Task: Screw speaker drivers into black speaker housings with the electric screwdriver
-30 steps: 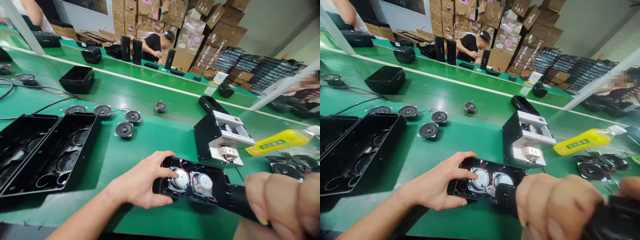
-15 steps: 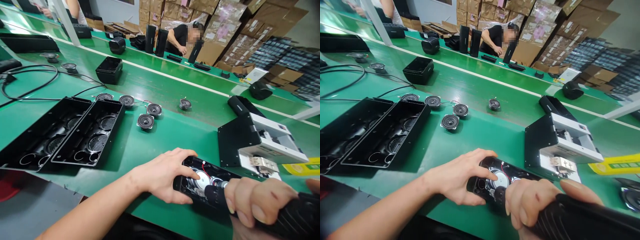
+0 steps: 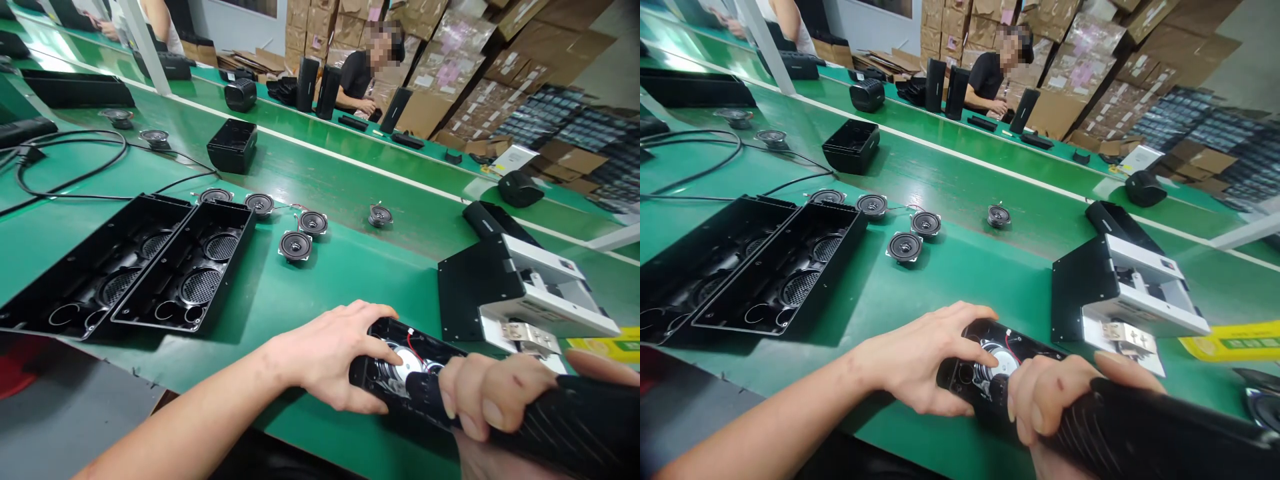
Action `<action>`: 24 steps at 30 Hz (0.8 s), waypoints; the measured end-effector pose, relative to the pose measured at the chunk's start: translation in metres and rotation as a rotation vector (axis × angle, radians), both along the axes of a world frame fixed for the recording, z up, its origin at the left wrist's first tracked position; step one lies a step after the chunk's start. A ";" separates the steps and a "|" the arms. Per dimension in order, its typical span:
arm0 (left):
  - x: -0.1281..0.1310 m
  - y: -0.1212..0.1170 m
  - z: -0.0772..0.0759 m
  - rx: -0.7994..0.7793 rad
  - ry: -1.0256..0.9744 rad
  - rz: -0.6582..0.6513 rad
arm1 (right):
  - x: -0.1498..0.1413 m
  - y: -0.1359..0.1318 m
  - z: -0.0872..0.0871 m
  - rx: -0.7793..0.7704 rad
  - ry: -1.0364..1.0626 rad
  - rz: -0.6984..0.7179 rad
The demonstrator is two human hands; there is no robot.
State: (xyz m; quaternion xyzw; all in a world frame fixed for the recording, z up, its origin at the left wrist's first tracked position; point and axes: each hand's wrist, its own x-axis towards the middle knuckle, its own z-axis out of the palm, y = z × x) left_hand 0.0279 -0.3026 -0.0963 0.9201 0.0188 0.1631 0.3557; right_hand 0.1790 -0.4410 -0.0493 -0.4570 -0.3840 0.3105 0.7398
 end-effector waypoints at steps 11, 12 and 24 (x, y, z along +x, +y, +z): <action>-0.001 -0.001 0.003 -0.021 -0.030 -0.020 | -0.001 0.006 0.004 0.033 -0.029 0.216; -0.001 -0.001 0.002 -0.022 -0.034 -0.024 | -0.003 0.006 0.001 0.058 -0.035 0.218; -0.003 0.001 -0.015 -0.012 0.007 -0.024 | 0.036 0.020 -0.048 -0.003 -0.067 -0.006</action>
